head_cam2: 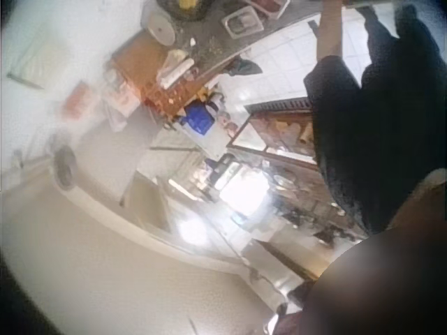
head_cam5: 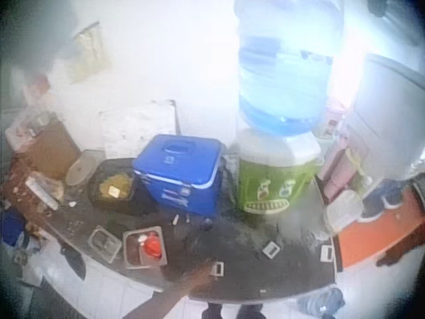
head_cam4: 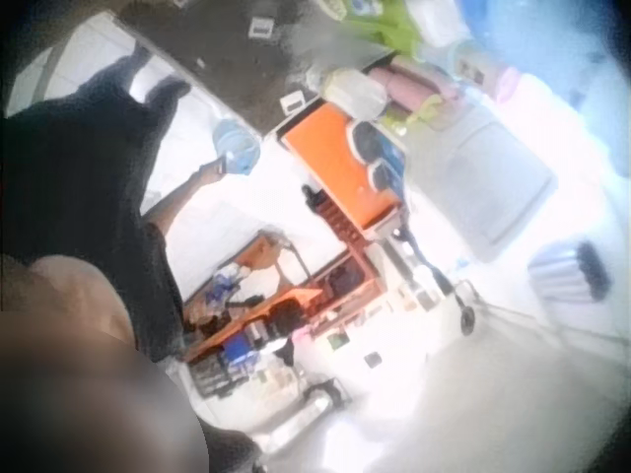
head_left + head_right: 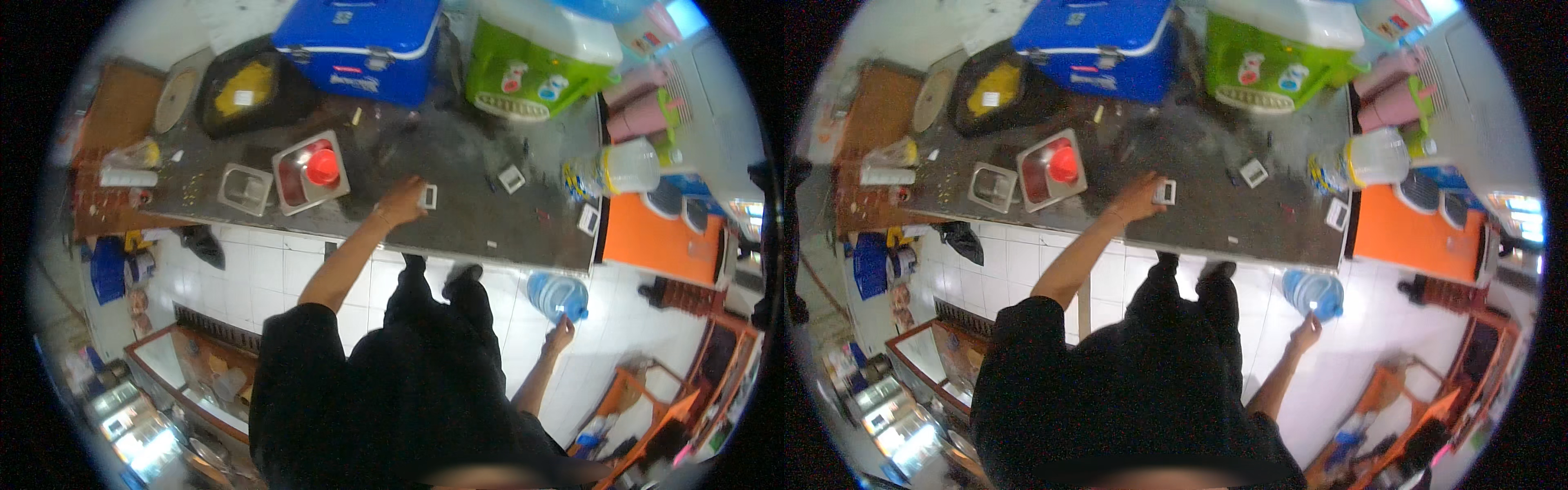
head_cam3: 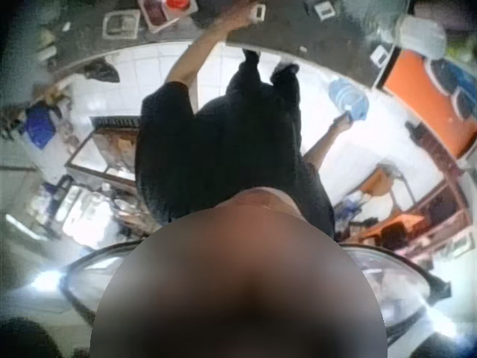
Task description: The person opens the back of several small white digital timers, inserts batteries into each, and closes the covers. They handle the timers one at a time, checking the display after each battery installation.
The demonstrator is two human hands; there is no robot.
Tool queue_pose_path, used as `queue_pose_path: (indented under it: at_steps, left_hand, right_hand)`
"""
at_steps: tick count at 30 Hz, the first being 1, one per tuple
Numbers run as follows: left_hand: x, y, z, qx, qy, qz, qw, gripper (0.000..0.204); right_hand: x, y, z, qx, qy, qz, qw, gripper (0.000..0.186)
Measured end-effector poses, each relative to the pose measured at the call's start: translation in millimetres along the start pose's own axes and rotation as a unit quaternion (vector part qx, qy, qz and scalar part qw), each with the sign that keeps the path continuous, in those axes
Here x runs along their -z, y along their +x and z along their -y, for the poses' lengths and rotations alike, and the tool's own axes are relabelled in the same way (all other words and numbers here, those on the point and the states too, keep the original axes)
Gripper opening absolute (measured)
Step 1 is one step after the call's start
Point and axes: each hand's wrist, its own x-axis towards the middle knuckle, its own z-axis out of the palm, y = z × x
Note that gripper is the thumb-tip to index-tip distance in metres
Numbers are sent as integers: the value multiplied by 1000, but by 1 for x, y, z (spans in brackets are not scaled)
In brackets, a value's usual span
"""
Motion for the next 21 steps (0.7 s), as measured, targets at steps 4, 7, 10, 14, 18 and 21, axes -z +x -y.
queue_pose_path:
  at_steps: [4,7,10,14,18,21]
  left_hand:
    - [11,-1,-11,-50,-90,-72,992,63]
    - [40,-16,-70,-158,-133,-210,956,62]
    - [79,-45,-150,-260,-148,-284,911,61]
    - [111,-78,-248,-380,-180,-326,847,64]
    - [106,-103,-315,-468,-173,-324,804,72]
    - [86,-126,-354,-523,-190,-311,770,74]
  right_hand:
    - [-7,-73,40,-22,90,112,989,33]
    - [-25,-137,121,36,104,204,973,22]
    - [-20,-198,203,236,125,268,926,23]
    - [20,-261,265,244,233,239,911,23]
    - [74,-279,274,254,301,162,905,25]
    - [117,-283,258,207,379,141,891,23]
